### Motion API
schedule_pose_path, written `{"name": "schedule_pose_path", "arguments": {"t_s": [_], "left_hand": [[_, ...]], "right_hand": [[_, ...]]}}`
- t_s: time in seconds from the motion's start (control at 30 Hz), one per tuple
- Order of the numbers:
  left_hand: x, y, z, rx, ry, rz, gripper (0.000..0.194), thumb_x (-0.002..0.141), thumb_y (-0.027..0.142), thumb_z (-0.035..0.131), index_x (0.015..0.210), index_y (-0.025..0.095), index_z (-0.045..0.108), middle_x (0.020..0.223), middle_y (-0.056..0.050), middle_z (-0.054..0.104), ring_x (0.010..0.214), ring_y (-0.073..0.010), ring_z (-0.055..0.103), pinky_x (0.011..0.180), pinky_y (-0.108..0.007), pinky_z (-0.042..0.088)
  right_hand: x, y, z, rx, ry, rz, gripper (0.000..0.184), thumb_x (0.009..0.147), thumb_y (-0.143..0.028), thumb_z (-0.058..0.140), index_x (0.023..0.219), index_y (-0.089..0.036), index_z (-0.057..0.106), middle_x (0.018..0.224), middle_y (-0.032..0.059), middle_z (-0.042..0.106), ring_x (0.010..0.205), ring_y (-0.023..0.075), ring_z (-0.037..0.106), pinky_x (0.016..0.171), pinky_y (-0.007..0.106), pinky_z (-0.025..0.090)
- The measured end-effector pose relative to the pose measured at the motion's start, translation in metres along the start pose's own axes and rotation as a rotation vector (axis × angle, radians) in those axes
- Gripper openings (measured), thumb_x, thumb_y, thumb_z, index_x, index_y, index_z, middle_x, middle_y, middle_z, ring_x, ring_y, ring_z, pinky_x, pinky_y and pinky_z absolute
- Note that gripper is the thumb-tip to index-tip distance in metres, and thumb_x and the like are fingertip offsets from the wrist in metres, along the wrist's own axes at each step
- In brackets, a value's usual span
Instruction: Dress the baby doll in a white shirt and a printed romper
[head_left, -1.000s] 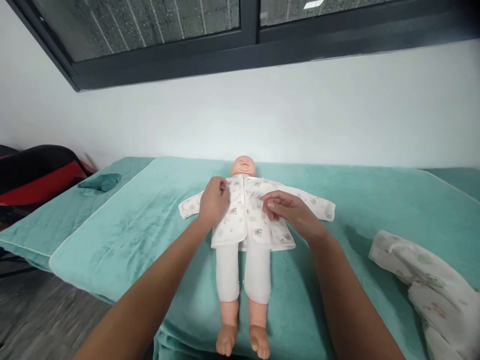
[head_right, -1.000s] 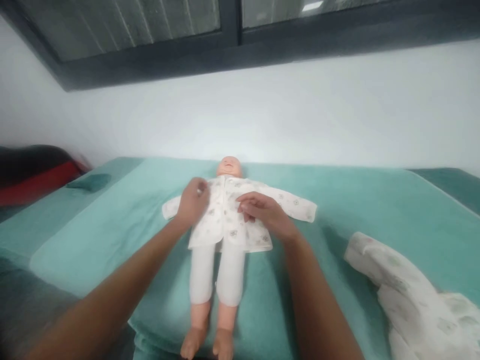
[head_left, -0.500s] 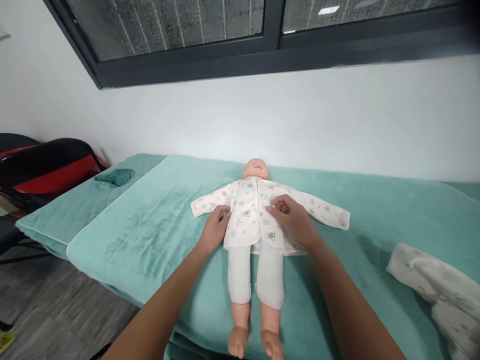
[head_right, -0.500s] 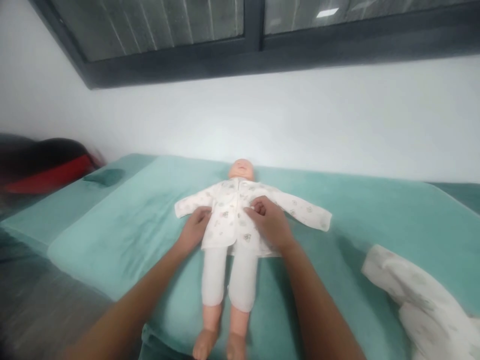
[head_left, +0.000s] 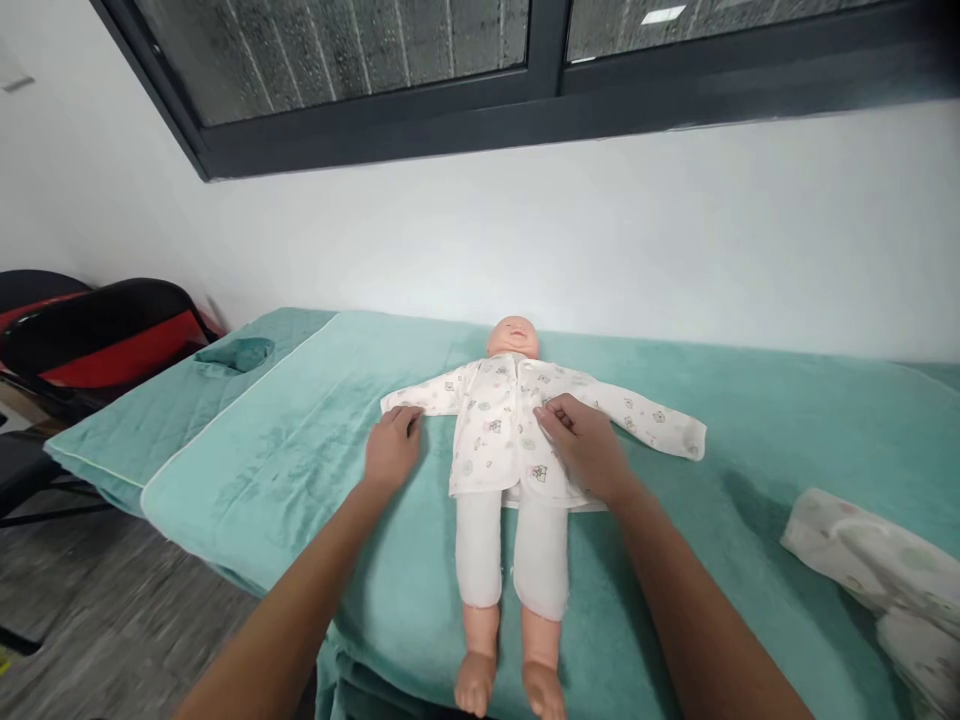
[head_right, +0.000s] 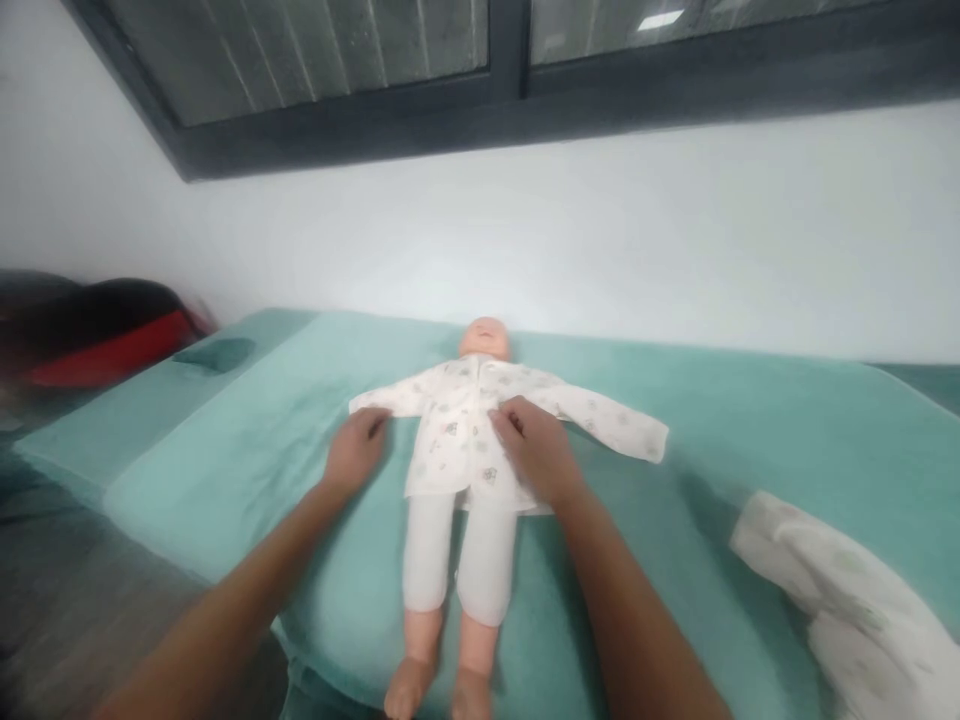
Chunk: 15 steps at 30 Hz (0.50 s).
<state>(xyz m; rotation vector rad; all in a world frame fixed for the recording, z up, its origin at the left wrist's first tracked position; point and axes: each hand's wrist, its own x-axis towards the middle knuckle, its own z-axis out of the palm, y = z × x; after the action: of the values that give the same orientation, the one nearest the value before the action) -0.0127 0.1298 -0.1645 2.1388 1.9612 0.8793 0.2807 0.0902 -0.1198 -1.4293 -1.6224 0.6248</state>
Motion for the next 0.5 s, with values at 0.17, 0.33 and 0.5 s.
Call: {"name": "schedule_pose_path", "arguments": {"t_s": [0.17, 0.33, 0.5], "left_hand": [[0.0, 0.0, -0.006, 0.297, 0.065, -0.083, 0.034, 0.09, 0.02, 0.043, 0.111, 0.02, 0.07, 0.116, -0.011, 0.067, 0.111, -0.0289, 0.056, 0.09, -0.04, 0.044], [-0.002, 0.0, -0.009, 0.435, 0.088, -0.115, 0.032, 0.093, 0.031, 0.043, 0.1, 0.022, 0.072, 0.111, -0.013, 0.064, 0.107, -0.0328, 0.053, 0.08, -0.042, 0.043], [-0.005, -0.005, -0.014, 0.429, 0.112, -0.111, 0.033, 0.095, 0.031, 0.041, 0.099, 0.02, 0.072, 0.11, -0.016, 0.062, 0.105, -0.0338, 0.053, 0.08, -0.043, 0.041]], "right_hand": [[0.004, 0.007, -0.008, -0.029, 0.088, 0.071, 0.036, 0.089, -0.052, 0.052, 0.069, -0.022, 0.053, 0.06, -0.0029, 0.052, 0.062, 0.0153, 0.047, 0.061, 0.029, 0.032], [0.014, 0.041, -0.028, -0.342, 0.139, 0.237, 0.043, 0.091, -0.056, 0.042, 0.067, -0.023, 0.057, 0.068, 0.0041, 0.062, 0.067, 0.0196, 0.051, 0.062, 0.031, 0.031], [0.016, 0.067, -0.032, -0.413, 0.069, 0.257, 0.039, 0.089, -0.051, 0.045, 0.071, -0.023, 0.065, 0.078, 0.0093, 0.07, 0.073, 0.023, 0.058, 0.064, 0.032, 0.033]]}}
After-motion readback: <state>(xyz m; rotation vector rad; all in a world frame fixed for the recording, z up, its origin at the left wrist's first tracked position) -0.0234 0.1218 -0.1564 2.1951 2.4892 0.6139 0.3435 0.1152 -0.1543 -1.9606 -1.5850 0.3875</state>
